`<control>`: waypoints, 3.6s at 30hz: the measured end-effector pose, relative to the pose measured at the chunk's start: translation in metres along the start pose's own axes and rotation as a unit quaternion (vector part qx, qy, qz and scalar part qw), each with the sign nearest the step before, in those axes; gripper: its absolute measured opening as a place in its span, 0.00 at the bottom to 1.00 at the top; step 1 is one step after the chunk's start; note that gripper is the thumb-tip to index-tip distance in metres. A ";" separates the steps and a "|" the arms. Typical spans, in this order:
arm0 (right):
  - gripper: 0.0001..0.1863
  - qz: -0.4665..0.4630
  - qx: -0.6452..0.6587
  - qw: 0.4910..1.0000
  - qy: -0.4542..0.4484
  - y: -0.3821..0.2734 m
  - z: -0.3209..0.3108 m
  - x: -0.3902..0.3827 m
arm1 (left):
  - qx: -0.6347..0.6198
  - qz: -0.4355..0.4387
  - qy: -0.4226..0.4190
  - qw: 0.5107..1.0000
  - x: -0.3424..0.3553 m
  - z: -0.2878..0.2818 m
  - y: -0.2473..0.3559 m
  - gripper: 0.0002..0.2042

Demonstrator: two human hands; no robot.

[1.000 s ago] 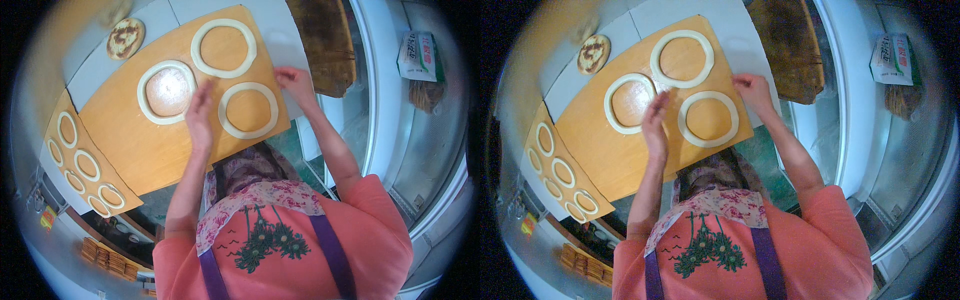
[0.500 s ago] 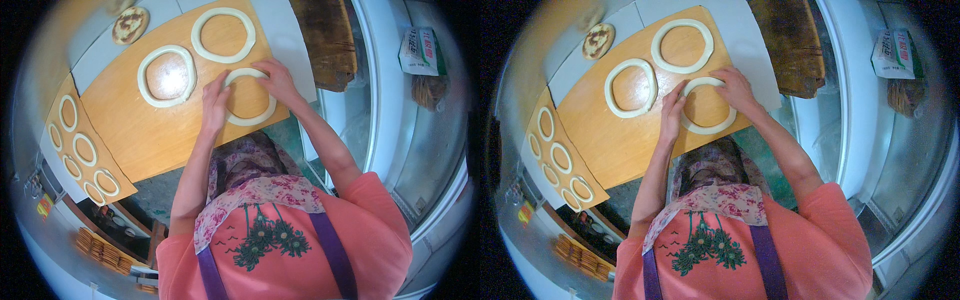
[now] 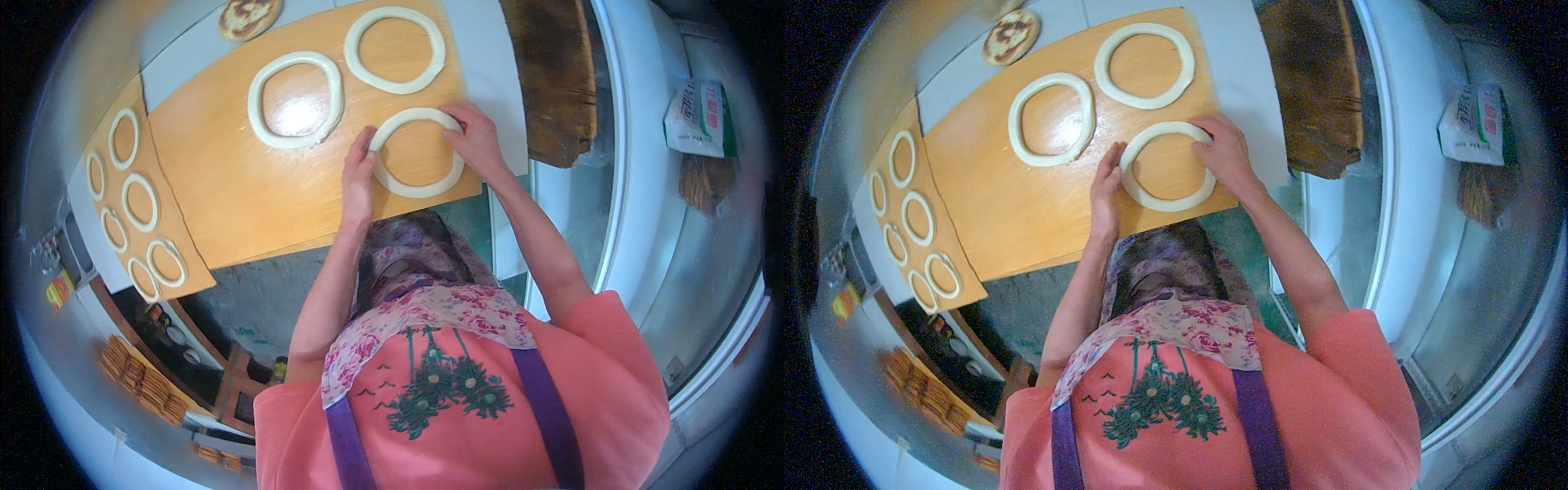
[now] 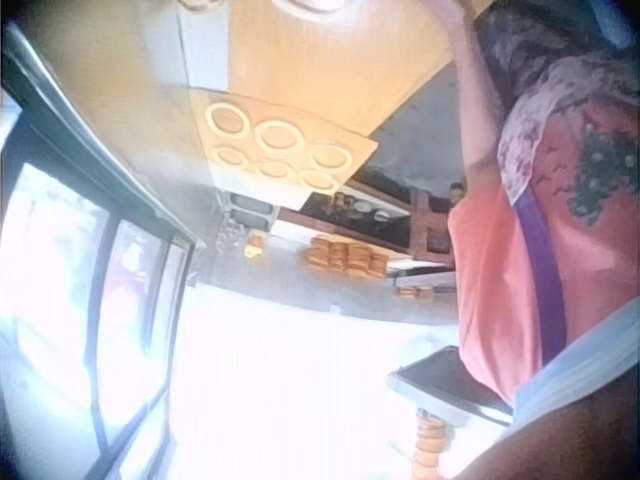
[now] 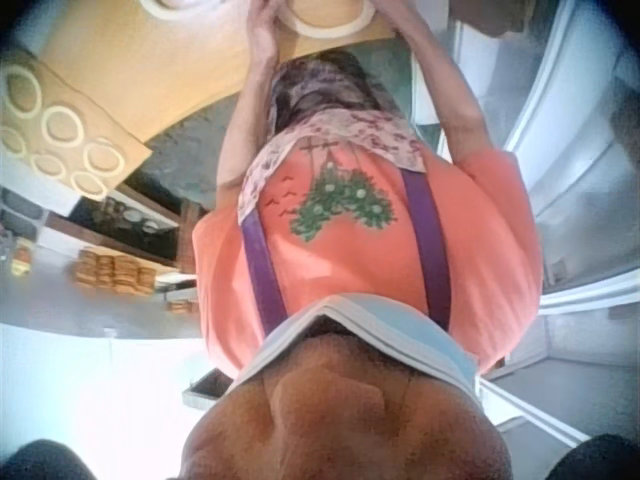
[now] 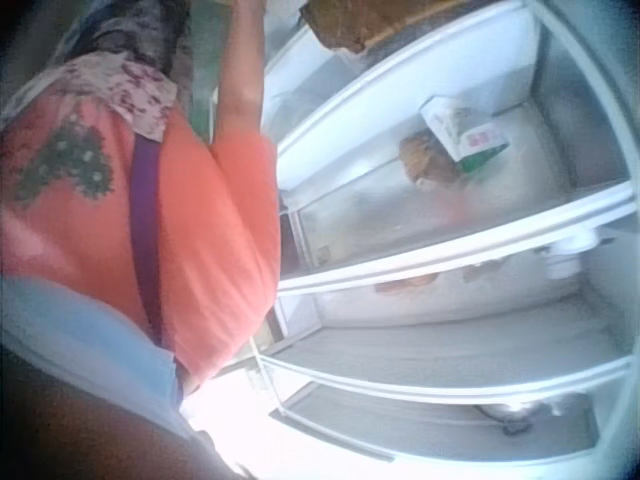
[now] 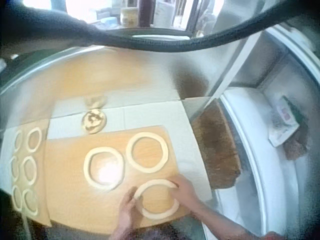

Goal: The person prepares doughnut dough rings on a metal tray, fries them in a large vat of oil using long chopsticks to flip and remove them, and then arranges fresh dough rings on wooden boards for the next batch.

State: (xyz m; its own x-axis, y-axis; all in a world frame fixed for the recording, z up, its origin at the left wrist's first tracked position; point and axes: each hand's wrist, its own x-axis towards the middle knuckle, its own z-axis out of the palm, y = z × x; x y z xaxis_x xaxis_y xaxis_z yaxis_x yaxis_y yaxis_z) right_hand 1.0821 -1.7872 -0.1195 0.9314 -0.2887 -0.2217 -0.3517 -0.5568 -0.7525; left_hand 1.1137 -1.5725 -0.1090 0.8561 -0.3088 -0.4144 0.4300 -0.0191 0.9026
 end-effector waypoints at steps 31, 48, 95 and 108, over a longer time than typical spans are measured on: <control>0.21 -0.097 0.105 0.973 -0.182 -0.267 0.317 -0.134 | -0.140 0.131 0.427 0.884 -0.253 -0.375 -0.068 0.18; 0.19 -0.017 -0.183 0.968 -0.171 -0.419 0.522 -0.100 | -0.180 -0.061 0.442 0.877 -0.162 -0.580 -0.059 0.26; 0.17 -0.088 -0.098 0.990 -0.053 -0.378 0.485 -0.108 | 0.439 0.259 0.086 0.856 -0.081 -0.596 0.006 0.17; 0.16 -0.044 -0.103 0.994 -0.014 -0.414 0.496 0.046 | 0.323 0.100 0.190 0.922 0.027 -0.653 0.050 0.22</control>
State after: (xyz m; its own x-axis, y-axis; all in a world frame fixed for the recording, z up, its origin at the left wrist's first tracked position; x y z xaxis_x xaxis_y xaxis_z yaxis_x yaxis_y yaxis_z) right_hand 1.3166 -1.1837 -0.1258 0.9606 -0.2122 -0.1796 -0.2780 -0.7273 -0.6275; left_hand 1.3450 -0.9611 -0.1511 0.9910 -0.0145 -0.1327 0.0978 -0.5974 0.7959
